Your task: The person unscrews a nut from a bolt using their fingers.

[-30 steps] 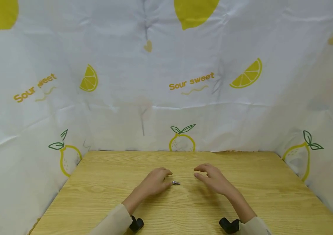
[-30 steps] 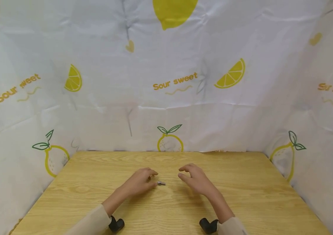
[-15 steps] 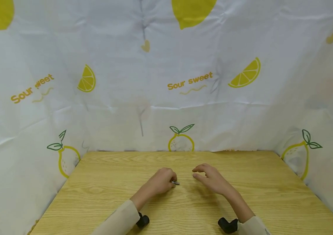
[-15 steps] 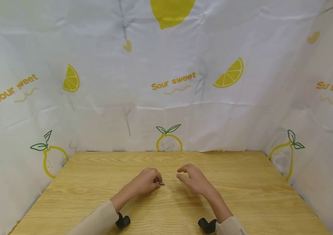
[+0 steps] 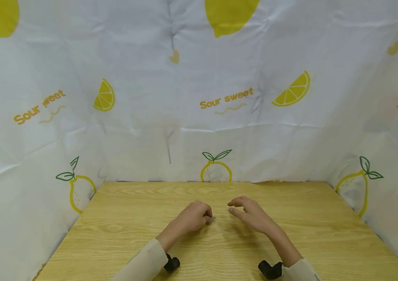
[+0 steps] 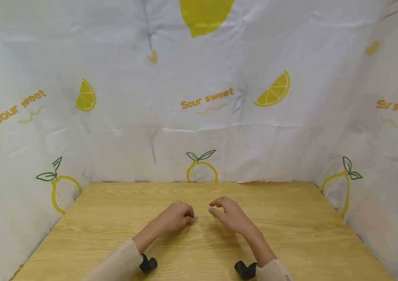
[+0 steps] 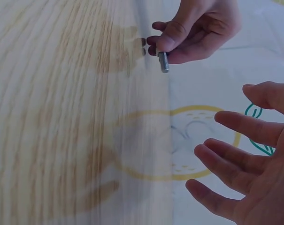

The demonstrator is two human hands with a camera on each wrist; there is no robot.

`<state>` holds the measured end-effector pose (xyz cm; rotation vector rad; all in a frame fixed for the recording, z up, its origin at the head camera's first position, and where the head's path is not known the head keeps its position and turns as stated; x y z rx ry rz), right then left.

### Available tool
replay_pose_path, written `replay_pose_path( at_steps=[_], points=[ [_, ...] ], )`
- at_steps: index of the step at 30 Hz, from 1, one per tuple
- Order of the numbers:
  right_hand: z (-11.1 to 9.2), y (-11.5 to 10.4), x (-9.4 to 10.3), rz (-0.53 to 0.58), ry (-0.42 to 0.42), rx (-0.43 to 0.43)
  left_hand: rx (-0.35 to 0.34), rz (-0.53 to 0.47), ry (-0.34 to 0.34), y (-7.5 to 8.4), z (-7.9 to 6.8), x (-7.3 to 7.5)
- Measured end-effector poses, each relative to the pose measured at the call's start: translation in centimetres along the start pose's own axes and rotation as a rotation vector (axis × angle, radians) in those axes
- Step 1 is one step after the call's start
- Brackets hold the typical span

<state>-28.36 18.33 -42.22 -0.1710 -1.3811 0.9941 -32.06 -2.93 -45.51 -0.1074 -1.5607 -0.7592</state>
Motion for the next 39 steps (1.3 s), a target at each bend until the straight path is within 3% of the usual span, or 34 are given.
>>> replay_pose_path(
  at_steps=[6, 15, 21, 29, 35, 39],
  points=[
    [0.2, -0.4, 0.0, 0.005, 0.007, -0.001, 0.016, -0.11, 0.017, 0.1, -0.3, 0.6],
    [0.7, -1.3, 0.4, 0.061, 0.004, 0.028, 0.062, -0.38, 0.193, -0.1, -1.3, 2.1],
    [1.0, -2.0, 0.8, 0.101, -0.02, 0.037, 0.052, -0.508, 0.252, 0.3, -2.0, 3.1],
    [1.7, -3.5, 1.1, 0.17, 0.006, 0.062, 0.051, -0.546, 0.33, 1.2, -2.7, 4.2],
    [2.2, -4.2, 1.2, 0.206, 0.032, 0.038, -0.014, -0.572, 0.424, 2.2, -3.4, 5.1],
    [2.5, -4.5, 1.1, 0.298, 0.009, 0.024, -0.058, -0.614, 0.48, 2.9, -4.0, 5.7]
  ],
)
Point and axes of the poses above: each hand's wrist, its own z-axis towards the middle knuckle, its own x-axis out of the back of the hand, y = z × x, the point moved 3 cm from there along z, towards the middle knuckle, and after that the axes turned 6 degrees about x, right-handed, at the moved point
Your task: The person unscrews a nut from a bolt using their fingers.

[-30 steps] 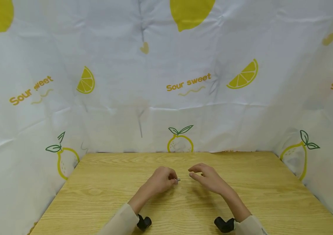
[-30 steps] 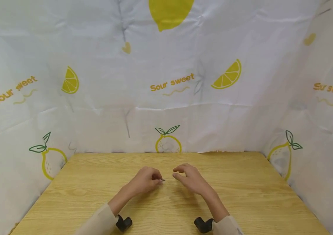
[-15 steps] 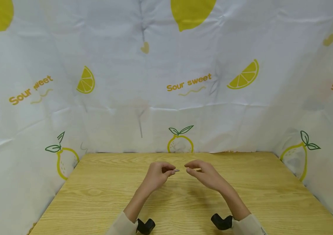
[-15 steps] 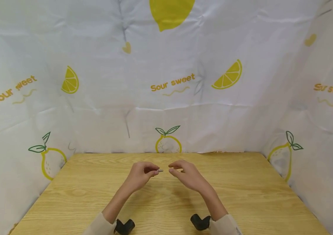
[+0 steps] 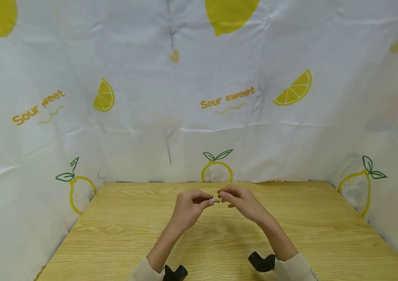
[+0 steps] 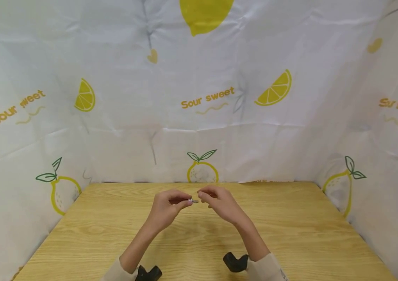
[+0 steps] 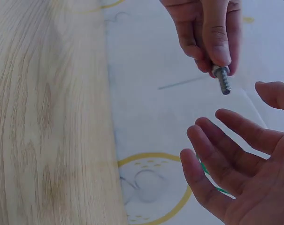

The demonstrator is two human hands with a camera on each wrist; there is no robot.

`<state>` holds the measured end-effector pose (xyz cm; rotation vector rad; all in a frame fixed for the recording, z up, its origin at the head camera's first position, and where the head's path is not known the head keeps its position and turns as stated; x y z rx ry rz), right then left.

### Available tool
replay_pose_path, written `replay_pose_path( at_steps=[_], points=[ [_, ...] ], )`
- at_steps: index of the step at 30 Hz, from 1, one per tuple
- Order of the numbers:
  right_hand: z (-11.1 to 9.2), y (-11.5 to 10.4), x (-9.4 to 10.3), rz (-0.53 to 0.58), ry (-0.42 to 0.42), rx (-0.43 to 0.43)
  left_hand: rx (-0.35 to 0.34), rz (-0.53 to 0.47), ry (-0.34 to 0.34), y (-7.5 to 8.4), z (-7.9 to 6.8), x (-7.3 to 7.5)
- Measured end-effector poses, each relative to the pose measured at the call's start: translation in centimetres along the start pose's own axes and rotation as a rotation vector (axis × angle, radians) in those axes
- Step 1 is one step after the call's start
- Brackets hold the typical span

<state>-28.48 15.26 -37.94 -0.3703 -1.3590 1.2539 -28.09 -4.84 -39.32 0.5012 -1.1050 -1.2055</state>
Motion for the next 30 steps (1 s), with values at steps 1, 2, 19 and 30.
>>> replay_pose_path(
  at_steps=[1, 2, 19, 30],
  points=[
    [0.0, -0.1, -0.1, 0.032, -0.012, 0.0, -0.008, -0.021, 0.009, 0.2, -0.1, 0.0],
    [0.1, -0.1, -0.2, 0.066, -0.021, -0.007, -0.013, -0.042, 0.016, 0.4, -0.1, 0.0],
    [0.1, -0.3, 0.0, 0.318, -0.111, -0.053, -0.273, -0.069, 0.139, 2.3, -0.5, -0.4],
    [0.0, -0.6, 0.7, 0.226, -0.104, 0.003, -0.361, 0.004, 0.086, 2.4, -0.4, -0.3]
  ],
)
Point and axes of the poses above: each hand's wrist, its own z-axis towards the middle knuckle, its own x-axis out of the back of the hand, y = z × x, the point moved 3 cm from there along z, towards the middle knuckle, and after that the axes turned 6 degrees about x, right-handed, at the moved point
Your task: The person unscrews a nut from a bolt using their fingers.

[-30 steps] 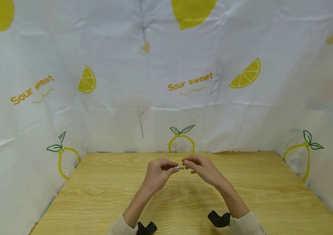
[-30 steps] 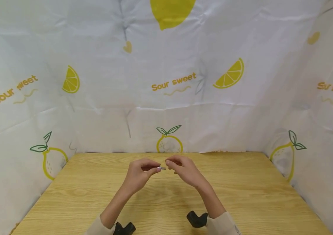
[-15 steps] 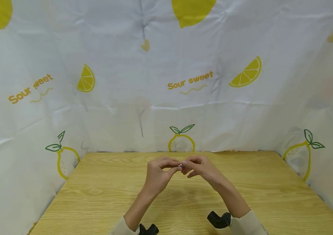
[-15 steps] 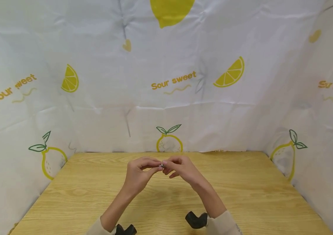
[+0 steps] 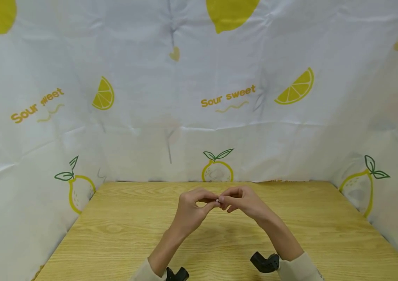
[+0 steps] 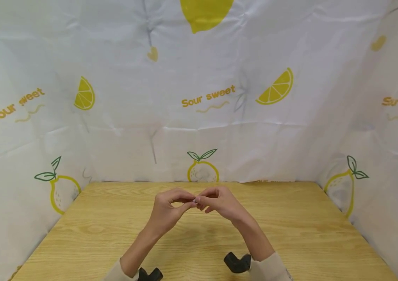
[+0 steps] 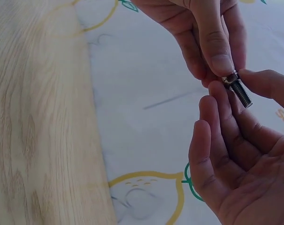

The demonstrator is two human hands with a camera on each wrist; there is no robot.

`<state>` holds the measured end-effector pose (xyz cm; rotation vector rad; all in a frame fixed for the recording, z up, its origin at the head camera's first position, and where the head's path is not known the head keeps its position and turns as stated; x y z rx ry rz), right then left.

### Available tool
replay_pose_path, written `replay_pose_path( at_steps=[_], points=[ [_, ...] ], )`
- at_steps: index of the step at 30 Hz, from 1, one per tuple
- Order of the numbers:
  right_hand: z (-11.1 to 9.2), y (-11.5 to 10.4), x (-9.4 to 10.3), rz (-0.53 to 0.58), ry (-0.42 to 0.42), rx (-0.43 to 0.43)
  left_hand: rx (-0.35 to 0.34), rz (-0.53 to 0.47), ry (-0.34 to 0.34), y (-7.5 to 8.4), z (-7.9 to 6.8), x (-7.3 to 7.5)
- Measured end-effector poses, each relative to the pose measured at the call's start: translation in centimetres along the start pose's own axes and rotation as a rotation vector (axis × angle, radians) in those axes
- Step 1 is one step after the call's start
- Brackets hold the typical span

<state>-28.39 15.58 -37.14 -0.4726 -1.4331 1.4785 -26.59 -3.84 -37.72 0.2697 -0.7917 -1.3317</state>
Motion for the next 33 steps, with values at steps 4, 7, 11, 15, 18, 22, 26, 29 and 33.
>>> replay_pose_path(
  at_steps=[4, 7, 11, 15, 18, 22, 26, 29, 33],
  points=[
    [0.0, -0.3, 0.1, -0.04, 0.017, 0.016, -0.026, 0.059, -0.028, 0.2, 0.1, 0.2],
    [-0.1, -0.6, 0.0, -0.058, 0.029, 0.019, -0.052, 0.092, -0.046, 0.5, 0.2, 0.4],
    [-0.1, -1.0, -0.1, -0.068, 0.043, 0.013, -0.076, 0.115, -0.06, 0.7, 0.3, 0.7],
    [-0.1, -1.3, -0.3, -0.082, 0.061, 0.029, -0.066, 0.125, -0.077, 0.6, 0.2, 0.8],
    [-0.2, -1.5, -0.4, -0.104, 0.071, 0.05, -0.048, 0.114, -0.089, 0.5, 0.2, 0.9],
    [-0.3, -1.8, -0.5, -0.117, 0.08, 0.061, -0.039, 0.092, -0.099, 0.4, 0.2, 0.9],
    [-0.3, -2.1, -0.6, -0.11, 0.094, 0.064, -0.055, 0.067, -0.109, 0.4, 0.2, 0.9],
    [-0.4, -2.1, -0.6, -0.106, 0.101, 0.063, -0.078, 0.06, -0.105, 0.4, 0.2, 0.9],
    [-0.5, -1.9, -0.4, -0.113, 0.085, 0.054, -0.104, 0.069, -0.097, 0.5, 0.2, 0.8]
  ],
)
Point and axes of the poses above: each hand's wrist, its own z-axis towards the middle knuckle, its own x-axis out of the back of the hand, y = z × x, the point moved 3 cm from there along z, towards the middle knuckle, and after that the axes turned 6 degrees about x, right-handed, at the moved point
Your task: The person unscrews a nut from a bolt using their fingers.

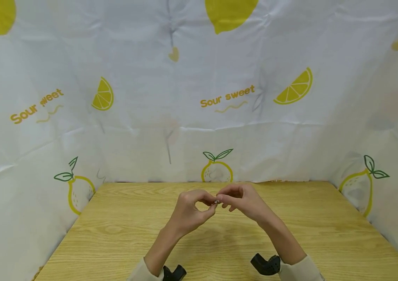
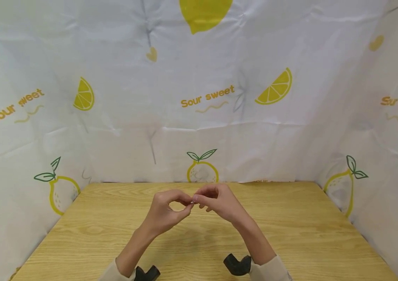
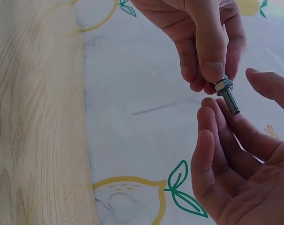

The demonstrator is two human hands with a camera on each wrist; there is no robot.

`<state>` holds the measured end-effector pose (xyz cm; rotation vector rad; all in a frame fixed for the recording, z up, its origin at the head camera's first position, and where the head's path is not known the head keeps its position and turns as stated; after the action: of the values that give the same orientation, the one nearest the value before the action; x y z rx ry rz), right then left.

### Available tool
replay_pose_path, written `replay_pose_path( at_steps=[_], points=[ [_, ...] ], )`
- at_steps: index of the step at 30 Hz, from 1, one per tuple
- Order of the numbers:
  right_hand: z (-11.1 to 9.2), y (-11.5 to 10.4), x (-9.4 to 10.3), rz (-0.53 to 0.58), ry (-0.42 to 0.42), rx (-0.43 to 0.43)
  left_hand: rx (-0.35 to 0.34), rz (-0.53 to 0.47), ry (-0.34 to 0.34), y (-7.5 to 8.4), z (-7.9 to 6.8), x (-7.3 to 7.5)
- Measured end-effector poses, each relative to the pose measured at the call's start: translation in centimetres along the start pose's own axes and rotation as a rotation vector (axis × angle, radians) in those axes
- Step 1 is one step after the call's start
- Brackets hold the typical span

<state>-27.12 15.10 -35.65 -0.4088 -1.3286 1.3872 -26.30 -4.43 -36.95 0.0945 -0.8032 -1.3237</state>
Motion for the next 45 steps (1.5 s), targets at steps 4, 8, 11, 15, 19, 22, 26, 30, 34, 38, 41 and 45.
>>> replay_pose_path(
  at_steps=[4, 8, 11, 15, 19, 22, 26, 30, 34, 38, 41, 45],
  points=[
    [-0.03, 0.21, -0.03, -0.015, -0.059, -0.022, -0.01, 0.017, 0.008, -0.01, 0.01, -0.05],
    [0.06, 0.39, -0.18, 0.003, -0.093, -0.047, 0.004, 0.017, 0.012, -0.03, 0.02, 0.0],
    [0.08, 0.47, -0.19, 0.01, -0.089, -0.048, 0.019, 0.02, 0.006, 0.08, 0.04, 0.08],
    [0.02, 0.42, -0.12, 0.007, -0.081, -0.037, 0.036, 0.025, -0.003, 0.21, 0.08, 0.12],
    [0.04, 0.34, -0.09, 0.003, -0.07, -0.016, 0.042, 0.025, -0.006, 0.24, 0.11, 0.11],
    [0.09, 0.33, -0.06, 0.005, -0.06, -0.009, 0.041, 0.023, -0.005, 0.3, 0.13, 0.14],
    [0.15, 0.21, -0.05, 0.011, -0.048, -0.01, 0.045, 0.013, -0.003, 0.31, 0.14, 0.19],
    [0.15, 0.08, -0.03, 0.01, -0.037, -0.004, 0.039, 0.017, 0.003, 0.2, 0.1, 0.17],
    [0.13, 0.0, -0.05, 0.001, -0.026, 0.038, 0.045, 0.013, 0.004, 0.18, 0.07, 0.19],
    [0.12, -0.02, -0.05, 0.008, -0.03, 0.086, 0.049, 0.004, 0.003, 0.22, 0.07, 0.19],
    [0.08, 0.02, 0.04, 0.014, -0.045, 0.078, 0.036, 0.006, 0.009, 0.23, 0.05, 0.19],
    [0.02, 0.16, 0.12, -0.001, -0.066, 0.02, 0.023, 0.011, 0.02, 0.23, 0.04, 0.25]
  ],
)
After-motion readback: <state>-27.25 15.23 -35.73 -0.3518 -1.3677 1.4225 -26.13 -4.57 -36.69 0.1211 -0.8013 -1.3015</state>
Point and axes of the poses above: each hand's wrist, its own z-axis towards the middle knuckle, its own x-axis out of the back of the hand, y = z × x, the point moved 3 cm from there along z, towards the middle knuckle, and after that the axes turned 6 degrees about x, right-handed, at the moved point
